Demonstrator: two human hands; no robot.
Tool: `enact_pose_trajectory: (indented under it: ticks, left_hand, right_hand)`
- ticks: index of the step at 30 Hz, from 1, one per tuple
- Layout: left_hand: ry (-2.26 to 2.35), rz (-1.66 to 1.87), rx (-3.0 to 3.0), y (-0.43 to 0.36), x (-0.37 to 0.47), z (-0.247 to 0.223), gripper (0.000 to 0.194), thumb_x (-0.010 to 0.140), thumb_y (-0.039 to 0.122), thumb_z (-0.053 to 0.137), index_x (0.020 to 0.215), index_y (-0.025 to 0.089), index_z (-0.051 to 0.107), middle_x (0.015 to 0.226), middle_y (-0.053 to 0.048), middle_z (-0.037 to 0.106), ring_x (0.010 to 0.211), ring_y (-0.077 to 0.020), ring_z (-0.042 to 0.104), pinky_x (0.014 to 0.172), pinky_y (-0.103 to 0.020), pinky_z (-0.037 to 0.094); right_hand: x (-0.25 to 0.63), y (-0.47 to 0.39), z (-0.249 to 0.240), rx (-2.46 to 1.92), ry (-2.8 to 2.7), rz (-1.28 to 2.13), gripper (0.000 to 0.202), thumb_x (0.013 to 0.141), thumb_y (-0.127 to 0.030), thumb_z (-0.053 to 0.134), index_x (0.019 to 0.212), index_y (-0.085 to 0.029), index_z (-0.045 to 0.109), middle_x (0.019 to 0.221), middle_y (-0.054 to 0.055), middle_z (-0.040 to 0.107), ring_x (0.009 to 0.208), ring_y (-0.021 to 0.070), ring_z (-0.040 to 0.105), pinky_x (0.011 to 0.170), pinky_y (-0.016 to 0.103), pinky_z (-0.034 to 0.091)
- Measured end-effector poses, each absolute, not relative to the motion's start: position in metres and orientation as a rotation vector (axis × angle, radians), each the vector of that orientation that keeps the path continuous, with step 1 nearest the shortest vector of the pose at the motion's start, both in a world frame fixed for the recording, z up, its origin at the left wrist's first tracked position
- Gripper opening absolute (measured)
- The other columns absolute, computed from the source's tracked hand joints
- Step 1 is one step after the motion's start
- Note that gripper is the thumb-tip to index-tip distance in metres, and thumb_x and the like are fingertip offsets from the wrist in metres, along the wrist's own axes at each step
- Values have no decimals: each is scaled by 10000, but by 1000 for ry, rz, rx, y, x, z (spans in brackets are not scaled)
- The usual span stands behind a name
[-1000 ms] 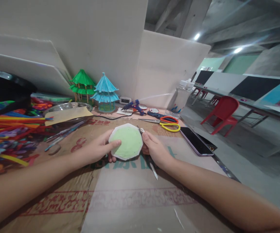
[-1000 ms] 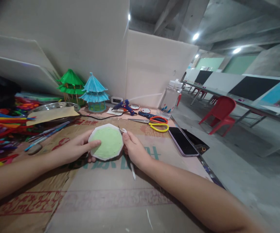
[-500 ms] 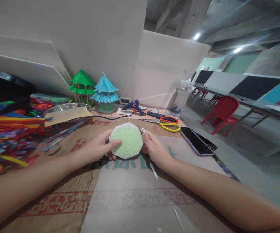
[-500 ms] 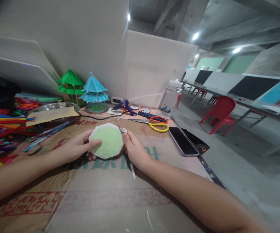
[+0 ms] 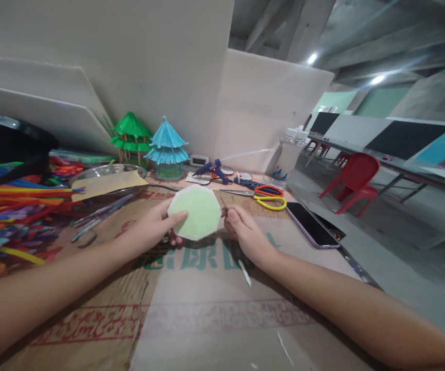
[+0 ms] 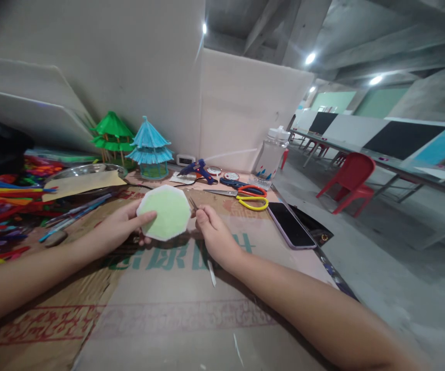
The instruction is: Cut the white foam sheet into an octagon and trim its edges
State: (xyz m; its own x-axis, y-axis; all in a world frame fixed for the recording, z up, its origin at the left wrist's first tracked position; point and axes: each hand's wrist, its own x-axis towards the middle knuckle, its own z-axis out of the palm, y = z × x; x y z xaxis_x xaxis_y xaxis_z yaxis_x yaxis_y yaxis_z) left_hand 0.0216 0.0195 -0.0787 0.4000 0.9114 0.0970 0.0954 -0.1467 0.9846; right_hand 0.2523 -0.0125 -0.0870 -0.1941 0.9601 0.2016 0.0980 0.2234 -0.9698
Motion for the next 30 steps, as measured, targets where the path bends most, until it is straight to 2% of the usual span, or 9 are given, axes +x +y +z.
enact_pose_trajectory:
  ticks: [3,7,11,15,17,19,22,25,30]
  left_hand:
    - [1006,1085,1512,27,18,-78,470,810,484,695,1088,132,555,711,-6,654,482,-138,585,429,-233,483]
    - [1018,1138,1485,32,16,-80,418,826,453,683,1074,140,558,717,-2,642,505,-137,582,438,-228,480]
    - [1030,1118,1507,33,17,-83,445,820,477,676,1070,131,552,739,-13,646,512,-142,591,444,-236,487]
    - [1042,1100,1520,34,18,-85,477,812,511,661,1073,131,540,764,-15,645,509,-141,588,440,-241,479]
    - [1049,1090,1533,34,18,-85,482,811,514,655,1079,129,542,774,-18,645,516,-142,588,445,-243,482]
    - [1049,1080,1550,34,18,-83,484,812,513,652,1087,129,544,776,-17,644,522,-143,589,446,-242,481]
    - [1057,1061,1562,34,19,-82,475,817,508,647,1086,130,549,761,-12,641,516,-141,586,445,-242,481]
    - [1065,1054,1564,34,18,-82,478,814,512,649,1082,129,546,748,-9,641,512,-142,585,449,-246,486]
    - [1080,1058,1553,34,16,-84,473,815,519,652,1069,134,544,728,-1,631,517,-144,584,450,-245,485]
  right_hand:
    - [255,-15,-79,-1051,-1616,866,384,926,-562,503,1010,-195,575,732,-24,405,651,138,368,578,264,319]
    - [265,-4,-65,-1106,-1616,738,243,881,-427,586,958,-196,586,727,-23,461,649,136,419,587,258,344]
    - [294,26,-45,-1455,-1837,380,198,884,-345,564,939,-184,664,735,4,588,662,152,509,612,259,372]
    - [325,59,-38,-1743,-2021,108,319,876,-267,568,1151,-167,692,956,79,727,838,218,634,723,285,437]
    - [331,74,-41,-1789,-2072,72,410,846,-252,607,1246,-176,664,1150,111,719,984,253,646,809,295,452]
    - [331,88,-47,-1828,-2125,37,451,838,-285,635,1279,-189,651,1235,122,696,1068,275,636,861,302,450]
    - [322,104,-55,-1884,-2164,8,371,842,-342,649,1174,-187,707,1130,134,735,1030,292,654,838,312,454]
    - [312,109,-61,-1912,-2147,-25,250,886,-296,589,1053,-181,736,1074,144,740,1023,287,651,834,314,443]
    - [307,90,-54,-1833,-2179,73,251,914,-201,517,1071,-160,709,1089,122,727,996,239,646,806,286,441]
